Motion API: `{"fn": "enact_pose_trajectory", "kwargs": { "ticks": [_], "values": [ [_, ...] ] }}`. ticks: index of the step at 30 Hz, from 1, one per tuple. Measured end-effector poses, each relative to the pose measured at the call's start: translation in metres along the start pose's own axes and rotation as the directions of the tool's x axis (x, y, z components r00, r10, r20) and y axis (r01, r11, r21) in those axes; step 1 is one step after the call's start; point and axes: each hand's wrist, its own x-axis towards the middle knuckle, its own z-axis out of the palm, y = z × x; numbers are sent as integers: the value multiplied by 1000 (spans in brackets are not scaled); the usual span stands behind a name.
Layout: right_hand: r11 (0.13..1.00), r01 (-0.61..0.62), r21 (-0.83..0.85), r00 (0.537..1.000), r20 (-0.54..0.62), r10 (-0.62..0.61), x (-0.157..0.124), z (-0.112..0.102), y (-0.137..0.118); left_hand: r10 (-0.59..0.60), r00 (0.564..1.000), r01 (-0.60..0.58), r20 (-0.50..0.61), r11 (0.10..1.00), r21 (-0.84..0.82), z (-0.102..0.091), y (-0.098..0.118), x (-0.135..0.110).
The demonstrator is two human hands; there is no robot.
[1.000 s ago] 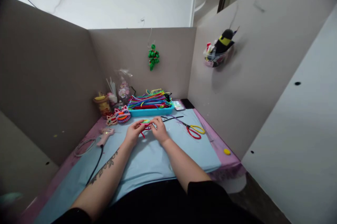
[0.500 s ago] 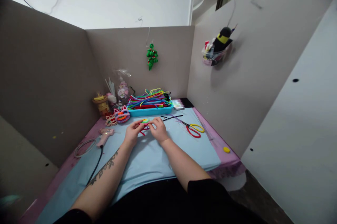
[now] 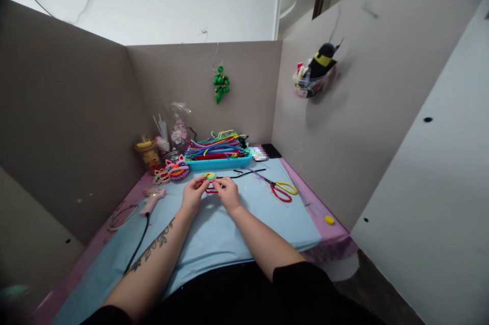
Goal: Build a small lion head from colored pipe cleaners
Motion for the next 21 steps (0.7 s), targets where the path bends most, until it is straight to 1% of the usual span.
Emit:
{"fn": "enact_pose_trajectory", "kwargs": {
  "ticks": [4, 6, 8, 10, 16, 19, 21],
  "values": [
    [992, -113, 62, 994, -3, 113, 2, 2, 4, 5, 1000, -5, 8, 999, 35, 3, 1, -2],
    [981, -170, 92, 984, -28, 174, 4, 3, 9, -1, 1000, 0, 11, 999, 41, 4, 1, -3],
    [974, -199, 111, 977, -51, 205, 6, 4, 13, -14, 1000, 14, 17, 999, 40, 5, 3, -4],
    [971, -203, 128, 976, -56, 211, 7, 5, 18, -28, 999, 27, 27, 999, 43, 6, 3, -5],
    [952, -233, 199, 971, 3, 237, 9, 6, 28, -51, 998, 49, 27, 998, 50, 8, 3, -6],
    [954, -248, 168, 969, 35, 246, 10, 4, 27, -61, 998, 60, 26, 998, 36, 8, 4, -6],
    [964, -235, 124, 972, 32, 233, 10, 2, 23, -49, 999, 48, 12, 999, 25, 7, 5, -6]
  ]
}}
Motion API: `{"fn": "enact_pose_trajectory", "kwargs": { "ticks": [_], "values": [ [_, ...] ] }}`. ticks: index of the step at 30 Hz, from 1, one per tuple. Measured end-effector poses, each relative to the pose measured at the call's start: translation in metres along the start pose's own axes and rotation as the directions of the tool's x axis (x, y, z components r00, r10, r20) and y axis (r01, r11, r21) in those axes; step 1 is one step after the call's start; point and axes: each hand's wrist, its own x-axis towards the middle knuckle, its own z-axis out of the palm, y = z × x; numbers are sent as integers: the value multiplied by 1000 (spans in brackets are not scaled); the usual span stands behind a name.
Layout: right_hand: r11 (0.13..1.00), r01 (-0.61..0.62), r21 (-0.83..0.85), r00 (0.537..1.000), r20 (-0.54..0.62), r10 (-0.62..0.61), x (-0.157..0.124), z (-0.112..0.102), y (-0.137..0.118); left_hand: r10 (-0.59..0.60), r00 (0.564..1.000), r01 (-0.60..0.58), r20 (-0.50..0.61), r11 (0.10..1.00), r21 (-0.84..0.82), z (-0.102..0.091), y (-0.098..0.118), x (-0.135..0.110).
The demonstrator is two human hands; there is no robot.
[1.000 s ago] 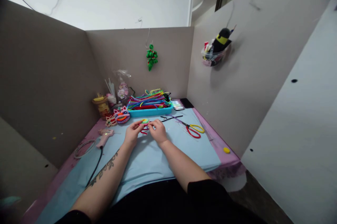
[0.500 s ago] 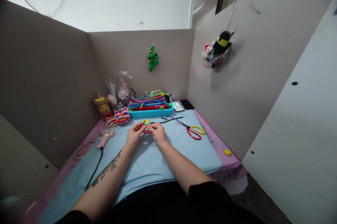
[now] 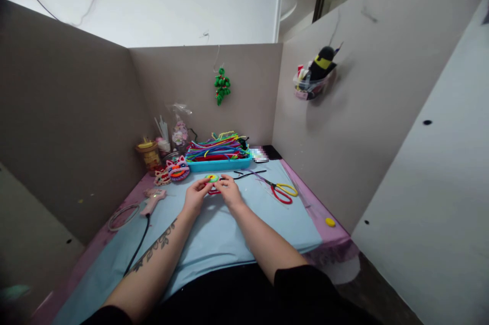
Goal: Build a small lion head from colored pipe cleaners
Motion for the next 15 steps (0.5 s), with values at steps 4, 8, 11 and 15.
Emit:
{"fn": "enact_pose_trajectory", "kwargs": {
  "ticks": [4, 8, 11, 15],
  "values": [
    [990, 138, -25, 990, -27, -139, -7, -2, -12, 18, 997, -20, -78, 1000, -18, -3, 2, 2],
    [977, 168, 127, 958, 212, -193, -16, 2, -21, 32, 993, -35, -117, 999, -18, -5, 2, 4],
    [975, 89, 202, 951, 274, -143, -17, 5, -21, 26, 994, -29, -103, 999, -27, -6, 1, 5],
    [920, -36, 391, 983, 180, -38, -4, -8, -16, -24, 989, 15, -144, 998, -65, -11, -4, 11]
  ]
}}
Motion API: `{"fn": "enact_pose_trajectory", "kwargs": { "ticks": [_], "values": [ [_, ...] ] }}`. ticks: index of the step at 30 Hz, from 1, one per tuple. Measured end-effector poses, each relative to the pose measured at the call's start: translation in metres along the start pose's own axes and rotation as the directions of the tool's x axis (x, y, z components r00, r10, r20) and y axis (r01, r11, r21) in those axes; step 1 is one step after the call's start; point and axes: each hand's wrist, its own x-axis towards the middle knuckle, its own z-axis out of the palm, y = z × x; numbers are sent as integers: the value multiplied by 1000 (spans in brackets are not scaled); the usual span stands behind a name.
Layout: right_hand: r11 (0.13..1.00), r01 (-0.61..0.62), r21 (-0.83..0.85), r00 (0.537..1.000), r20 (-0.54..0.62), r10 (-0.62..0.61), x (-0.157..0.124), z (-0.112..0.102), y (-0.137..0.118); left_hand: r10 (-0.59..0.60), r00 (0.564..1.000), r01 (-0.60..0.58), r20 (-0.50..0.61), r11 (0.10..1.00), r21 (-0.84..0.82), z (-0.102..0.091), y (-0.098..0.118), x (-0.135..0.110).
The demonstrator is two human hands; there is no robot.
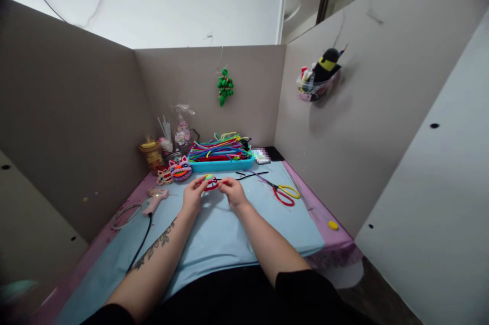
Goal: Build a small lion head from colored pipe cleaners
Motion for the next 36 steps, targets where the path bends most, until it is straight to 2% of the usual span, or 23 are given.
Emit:
{"fn": "enact_pose_trajectory", "kwargs": {
  "ticks": [4, 7, 9, 11, 13, 15, 17, 20, 23, 27, 32, 36],
  "values": [
    [985, 66, 158, 993, -104, -50, 12, -26, -8, -48, 990, 49, -135, 999, 2, -8, -5, 9],
    [977, 79, 198, 985, -165, -46, 17, -37, -13, -71, 988, 68, -140, 997, -23, -9, -6, 12],
    [977, 47, 210, 990, -140, -18, 17, -38, -13, -84, 989, 78, -124, 996, -54, -9, -5, 11],
    [983, -19, 181, 997, -64, 31, 17, -34, -10, -103, 988, 94, -117, 993, -77, -7, -4, 10],
    [993, -82, 86, 997, -3, 82, 16, -27, -3, -114, 988, 105, -107, 991, -81, -6, -2, 8],
    [995, -77, -70, 997, -8, 77, 13, -18, 5, -104, 991, 98, -87, 993, -68, -4, -1, 6],
    [966, 24, -257, 1000, -12, -28, 9, -9, 10, -77, 996, 74, -48, 996, -52, -2, -1, 4],
    [861, 223, -458, 973, 45, -228, 1, 1, 11, -36, 999, 37, 34, 998, -41, 1, -1, 0],
    [817, 253, -518, 959, 19, -284, -3, 5, 8, -16, 996, 20, 92, 999, -47, 4, -3, -2],
    [865, 164, -473, 969, -87, -231, -1, 6, 8, 0, 992, 4, 126, 999, -34, 5, -6, -4],
    [953, 36, -302, 977, -188, -97, 3, 3, 15, 10, 989, -8, 149, 1000, -13, 6, -6, -5],
    [981, 26, -193, 976, -206, -67, 5, 1, 18, 28, 984, -28, 177, 1000, -5, 8, -3, -8]
  ]
}}
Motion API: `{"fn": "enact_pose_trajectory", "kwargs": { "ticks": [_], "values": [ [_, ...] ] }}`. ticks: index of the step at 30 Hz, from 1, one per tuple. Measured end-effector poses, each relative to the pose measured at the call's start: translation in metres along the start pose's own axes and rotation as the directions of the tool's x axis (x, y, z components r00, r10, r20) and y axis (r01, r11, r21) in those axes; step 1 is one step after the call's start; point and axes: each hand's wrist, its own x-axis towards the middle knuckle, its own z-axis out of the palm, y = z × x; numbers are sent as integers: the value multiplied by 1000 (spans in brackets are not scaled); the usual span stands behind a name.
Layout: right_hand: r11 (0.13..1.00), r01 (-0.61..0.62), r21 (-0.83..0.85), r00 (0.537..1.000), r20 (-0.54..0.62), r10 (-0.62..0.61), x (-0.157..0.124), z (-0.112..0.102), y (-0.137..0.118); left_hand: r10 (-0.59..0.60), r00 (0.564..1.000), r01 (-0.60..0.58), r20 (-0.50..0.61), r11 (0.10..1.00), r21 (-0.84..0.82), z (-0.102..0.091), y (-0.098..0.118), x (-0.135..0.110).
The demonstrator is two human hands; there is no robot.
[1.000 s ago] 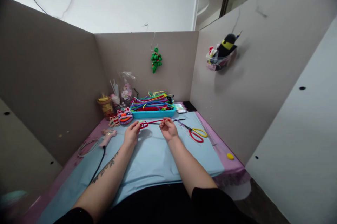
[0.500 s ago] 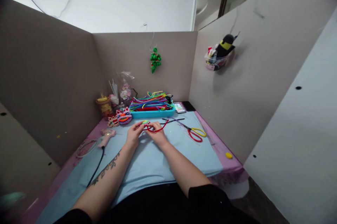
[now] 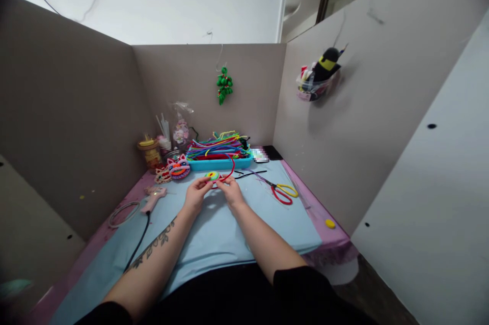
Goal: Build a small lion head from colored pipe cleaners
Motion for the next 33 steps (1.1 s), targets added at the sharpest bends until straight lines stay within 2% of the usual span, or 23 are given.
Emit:
{"fn": "enact_pose_trajectory", "kwargs": {
  "ticks": [3, 6, 9, 13, 18, 21, 23, 25, 28, 33],
  "values": [
    [981, -133, 138, 988, 101, 120, 0, 0, -1, 5, 1000, -5, 26, 1000, 8, 1, 2, -2],
    [903, -327, 278, 943, 152, 295, -1, 0, -5, 9, 999, -9, 51, 1000, 9, 0, 2, -2],
    [828, -434, 354, 901, 186, 392, -2, 0, -8, 6, 998, -8, 67, 1000, 20, -1, 2, -2],
    [820, -415, 393, 908, 241, 344, -1, -1, -7, -6, 996, 4, 89, 1000, 17, -1, 4, -2],
    [844, -359, 400, 928, 254, 274, 3, -1, -1, -42, 992, 39, 122, 999, 23, 1, 7, -3],
    [872, -302, 385, 947, 229, 227, 5, -2, 4, -9, 988, 0, 155, 998, 60, 2, 7, -3],
    [895, -265, 357, 959, 194, 207, 6, -3, 7, 50, 986, -70, 159, 990, 124, 1, 7, -4],
    [914, -246, 322, 966, 155, 205, 7, -4, 10, 124, 981, -156, 149, 960, 232, 0, 6, -6],
    [935, -241, 261, 969, 116, 217, 6, -4, 14, 236, 962, -273, 140, 865, 420, -4, 3, -7],
    [943, -235, 235, 967, 150, 204, 3, -3, 14, 311, 940, -332, 138, 745, 578, -11, -4, -7]
  ]
}}
